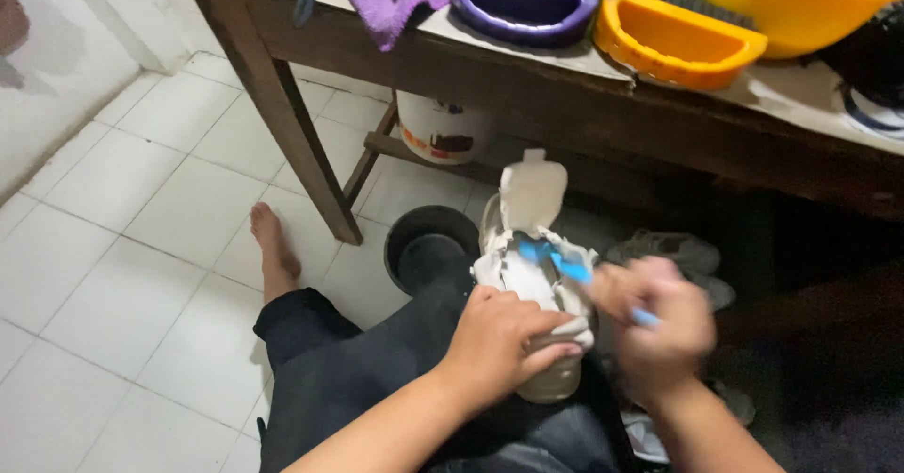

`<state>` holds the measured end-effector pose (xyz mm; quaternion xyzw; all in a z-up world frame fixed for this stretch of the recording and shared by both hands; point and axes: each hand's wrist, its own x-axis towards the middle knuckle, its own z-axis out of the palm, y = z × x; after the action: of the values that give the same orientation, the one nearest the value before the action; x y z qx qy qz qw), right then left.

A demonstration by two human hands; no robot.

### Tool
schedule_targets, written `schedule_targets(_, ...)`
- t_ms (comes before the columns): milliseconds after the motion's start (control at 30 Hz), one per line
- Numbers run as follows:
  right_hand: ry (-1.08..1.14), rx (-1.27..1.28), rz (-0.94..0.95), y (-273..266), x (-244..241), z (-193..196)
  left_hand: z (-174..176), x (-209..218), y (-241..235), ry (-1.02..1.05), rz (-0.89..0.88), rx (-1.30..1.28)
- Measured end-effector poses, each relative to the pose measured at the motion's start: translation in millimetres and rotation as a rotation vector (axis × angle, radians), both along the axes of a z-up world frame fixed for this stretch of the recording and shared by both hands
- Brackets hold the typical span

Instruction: The person scrubs a white sneaker using a blue toothbrush dipped in soapy water. They clean the upper, laces, and interior of the shoe repeatedly, re-dipping the brush as needed.

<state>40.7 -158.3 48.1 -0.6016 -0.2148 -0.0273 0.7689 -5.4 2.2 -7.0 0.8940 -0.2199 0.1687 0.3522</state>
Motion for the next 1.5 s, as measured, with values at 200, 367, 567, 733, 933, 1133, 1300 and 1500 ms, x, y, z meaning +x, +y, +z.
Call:
schedule_targets(200,0.151,0.220,0.100,-18,-1,-5,4,2,0,-0.021,0.011,0.021)
schedule_targets(367,-0.019,-0.076,-0.092,-1,-9,10,8,7,2,-0.028,-0.009,-0.008)
schedule_targets(567,-0.273,-0.927,-0.514,-25,0,-11,8,3,-1,-0.022,-0.008,0.022)
schedule_targets(733,0.134,0.222,0.111,-5,-26,62,6,0,0,-0.053,-0.036,0.019)
schedule_targets(933,-0.210,-0.185,0.054,-10,-5,-1,15,2,4,0.043,-0.065,0.015)
schedule_targets(1133,-0.060,0.062,-0.036,16,-2,-14,14,5,5,0.038,-0.020,-0.004)
schedule_targets(1300,-0.042,-0.148,-0.029,-9,7,4,6,-3,7,0.021,-0.022,0.012)
schedule_targets(1500,-0.039,-0.077,0.108,-3,-7,33,0,0,9,-0.034,-0.009,0.041)
